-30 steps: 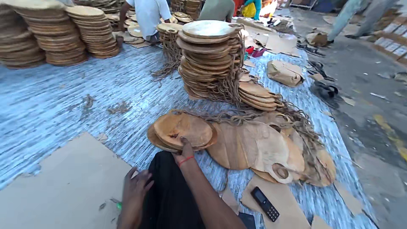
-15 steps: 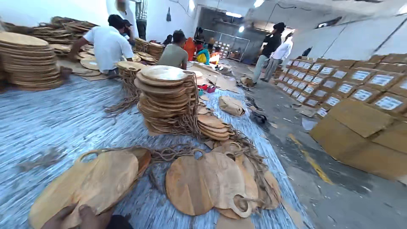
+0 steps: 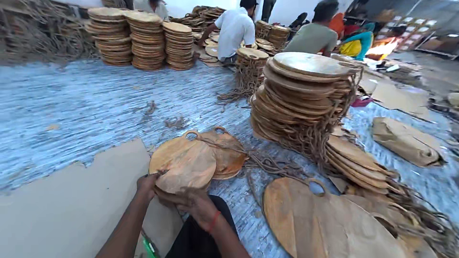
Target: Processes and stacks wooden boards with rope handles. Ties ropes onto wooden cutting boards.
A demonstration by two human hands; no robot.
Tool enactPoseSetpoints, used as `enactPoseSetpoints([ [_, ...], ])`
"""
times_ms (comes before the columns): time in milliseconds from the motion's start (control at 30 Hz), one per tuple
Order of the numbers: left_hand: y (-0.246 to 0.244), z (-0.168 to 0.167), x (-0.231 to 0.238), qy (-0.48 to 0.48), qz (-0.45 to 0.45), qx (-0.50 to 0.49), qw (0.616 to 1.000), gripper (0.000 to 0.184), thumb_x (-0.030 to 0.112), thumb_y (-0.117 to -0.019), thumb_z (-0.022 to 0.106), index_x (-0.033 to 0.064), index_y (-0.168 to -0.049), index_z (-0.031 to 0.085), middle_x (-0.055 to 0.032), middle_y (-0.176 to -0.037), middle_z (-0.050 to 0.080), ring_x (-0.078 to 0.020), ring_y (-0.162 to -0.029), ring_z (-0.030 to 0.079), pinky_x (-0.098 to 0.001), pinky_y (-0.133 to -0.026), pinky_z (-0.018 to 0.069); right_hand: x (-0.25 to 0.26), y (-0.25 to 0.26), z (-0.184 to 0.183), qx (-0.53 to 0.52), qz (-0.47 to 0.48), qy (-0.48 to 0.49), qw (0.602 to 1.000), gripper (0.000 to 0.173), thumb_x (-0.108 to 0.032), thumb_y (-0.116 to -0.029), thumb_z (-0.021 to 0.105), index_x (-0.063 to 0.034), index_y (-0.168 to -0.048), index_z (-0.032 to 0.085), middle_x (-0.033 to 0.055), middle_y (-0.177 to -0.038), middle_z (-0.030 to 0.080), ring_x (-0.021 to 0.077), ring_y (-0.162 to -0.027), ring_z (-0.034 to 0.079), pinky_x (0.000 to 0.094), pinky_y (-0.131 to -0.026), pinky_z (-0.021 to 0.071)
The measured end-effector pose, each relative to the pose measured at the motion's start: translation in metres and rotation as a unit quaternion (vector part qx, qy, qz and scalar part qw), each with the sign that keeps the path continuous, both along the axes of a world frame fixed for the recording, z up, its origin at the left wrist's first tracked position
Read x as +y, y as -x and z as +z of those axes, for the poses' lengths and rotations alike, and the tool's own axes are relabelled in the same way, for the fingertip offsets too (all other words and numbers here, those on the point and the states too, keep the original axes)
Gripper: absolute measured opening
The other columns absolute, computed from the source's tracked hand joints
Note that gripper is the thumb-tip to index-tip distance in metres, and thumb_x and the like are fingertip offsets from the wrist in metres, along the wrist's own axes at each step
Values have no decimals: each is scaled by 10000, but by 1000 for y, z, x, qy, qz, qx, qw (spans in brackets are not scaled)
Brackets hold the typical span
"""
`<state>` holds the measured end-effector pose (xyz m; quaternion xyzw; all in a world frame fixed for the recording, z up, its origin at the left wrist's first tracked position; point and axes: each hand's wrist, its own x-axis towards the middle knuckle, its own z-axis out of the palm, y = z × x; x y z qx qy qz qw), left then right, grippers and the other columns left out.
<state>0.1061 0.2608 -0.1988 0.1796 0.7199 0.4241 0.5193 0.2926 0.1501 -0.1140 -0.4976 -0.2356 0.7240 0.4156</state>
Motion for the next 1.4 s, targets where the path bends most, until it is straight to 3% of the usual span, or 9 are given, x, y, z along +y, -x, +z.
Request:
enactPoseSetpoints([
  [67,34,3,4,3,-7,44,999,380,76,-966,668,-82,-1302,582,-274,-1243,635,-373,-1100,637,-562,-937,523,12,-33,4,-113,-68,-90,987,309,-65,-1050,526,82,-1318,563,191,-1184,667,219,-979,687,371,-869,586],
  [167,71,13,12,-3,-15,87,996,391,82,-969,668,-77,-1315,581,-268,-1231,637,-358,-1085,631,-540,-940,515,51,-93,-27,-331,-212,-38,919,384,-156,-1020,635,87,-1314,589,279,-1233,636,349,-1119,628,495,-969,513],
  [267,90,17,18,-25,-15,84,996,413,106,-994,653,-69,-1356,560,-275,-1256,635,-368,-1121,640,-546,-971,519,79,-119,-69,-239,-294,133,916,557,-258,-1053,598,89,-1455,430,309,-1472,463,395,-1328,495,534,-1068,436],
  [400,88,21,16,-28,-17,57,998,433,122,-1002,649,-52,-1383,537,-267,-1265,630,-361,-1128,638,-535,-974,517,103,-129,-119,-129,-305,161,930,533,-350,-1067,565,0,-1448,437,240,-1304,561,297,-1010,627,403,-810,556],
  [567,92,15,11,-54,-16,47,997,543,56,-986,630,55,-1499,450,-280,-1366,572,-405,-1202,603,-580,-990,499,110,-149,-127,-158,-210,117,958,447,-291,-1057,588,-44,-1410,472,162,-1160,614,191,-877,635,312,-716,553],
  [733,126,-2,11,-63,14,52,997,555,33,-980,621,71,-1509,459,-275,-1389,567,-411,-1241,589,-592,-1019,485,95,-100,-101,-108,-172,107,973,237,-122,-1035,582,-19,-1242,529,115,-937,632,144,-697,625,270,-609,558],
  [1067,289,29,-69,-37,84,109,990,527,68,-1027,562,157,-1534,446,-265,-1334,592,-385,-1125,628,-568,-920,525,101,-7,-3,-47,-100,84,990,174,-182,-1048,528,-83,-1191,532,104,-940,635,141,-651,632,256,-544,553],
  [1300,368,29,-171,62,116,135,982,526,34,-1034,536,183,-1530,441,-263,-1278,599,-369,-1041,633,-550,-864,527,15,108,-21,35,-13,149,988,165,-159,-1069,490,-26,-1137,561,113,-881,676,132,-636,659,236,-536,558],
  [1400,398,31,-194,121,88,173,973,553,-2,-1024,522,186,-1538,438,-266,-1282,598,-373,-1034,623,-552,-847,517,-23,154,-26,43,39,169,984,163,-159,-1072,501,-29,-1102,593,88,-837,667,91,-574,590,198,-486,483],
])
